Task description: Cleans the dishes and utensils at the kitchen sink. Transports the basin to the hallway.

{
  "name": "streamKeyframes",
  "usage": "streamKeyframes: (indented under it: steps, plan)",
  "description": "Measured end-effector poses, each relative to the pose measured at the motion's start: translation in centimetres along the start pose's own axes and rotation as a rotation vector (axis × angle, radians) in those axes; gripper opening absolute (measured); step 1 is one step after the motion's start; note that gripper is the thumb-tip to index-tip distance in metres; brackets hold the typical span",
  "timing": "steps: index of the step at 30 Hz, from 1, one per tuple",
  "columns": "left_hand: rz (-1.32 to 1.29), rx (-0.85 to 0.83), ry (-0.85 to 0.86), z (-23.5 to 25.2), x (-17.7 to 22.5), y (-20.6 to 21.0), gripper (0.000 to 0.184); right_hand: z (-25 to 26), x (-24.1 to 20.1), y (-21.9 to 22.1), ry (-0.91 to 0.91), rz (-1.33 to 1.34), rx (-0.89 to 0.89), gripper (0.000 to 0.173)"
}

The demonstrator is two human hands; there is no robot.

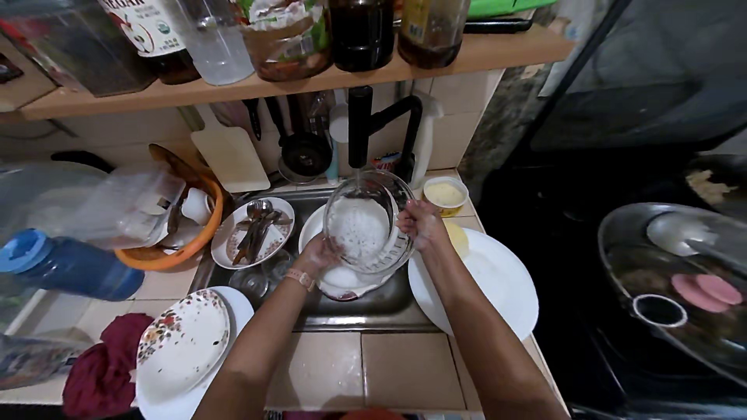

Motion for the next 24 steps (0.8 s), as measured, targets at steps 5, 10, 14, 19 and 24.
streamKeyframes:
  steps: [5, 10, 14, 19, 24]
  plan:
    - [-0.087, 0.217, 0.228, -0.1, 2.1, -1.3, 0.042, 1.2, 2.7, 0.0, -0.102, -0.060, 0.092, 0.031]
    - [-0.123, 0.315, 0.306, -0.8, 2.6, -2.5, 0.042, 1.5, 4.1, 1.0, -0.079, -0.283, 0.370, 0.068]
    - [-0.133, 0.371, 0.334, -1.5, 2.7, -3.3, 0.037, 1.3, 5.3, 1.6, 0.085, -0.152, 0.412, 0.058]
    - [-0.165, 0.367, 0.404, -2.9, 3.3, -3.3, 0.039, 0.4, 5.5, 2.3, 0.133, 0.124, 0.336, 0.044]
    - [-0.343, 0.224, 0.560, -4.0, 4.1, -2.6, 0.034, -0.3, 5.7, 1.9, 0.204, 0.297, 0.278, 0.028]
Point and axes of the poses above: each hand's wrist, its own z-axis towards the middle knuckle, its own y-axis out of the palm, x = y × z, the point moved 6 cm from there along z, towards the middle knuckle, and after that the axes turned 9 degrees about y, right-handed, at the moved point
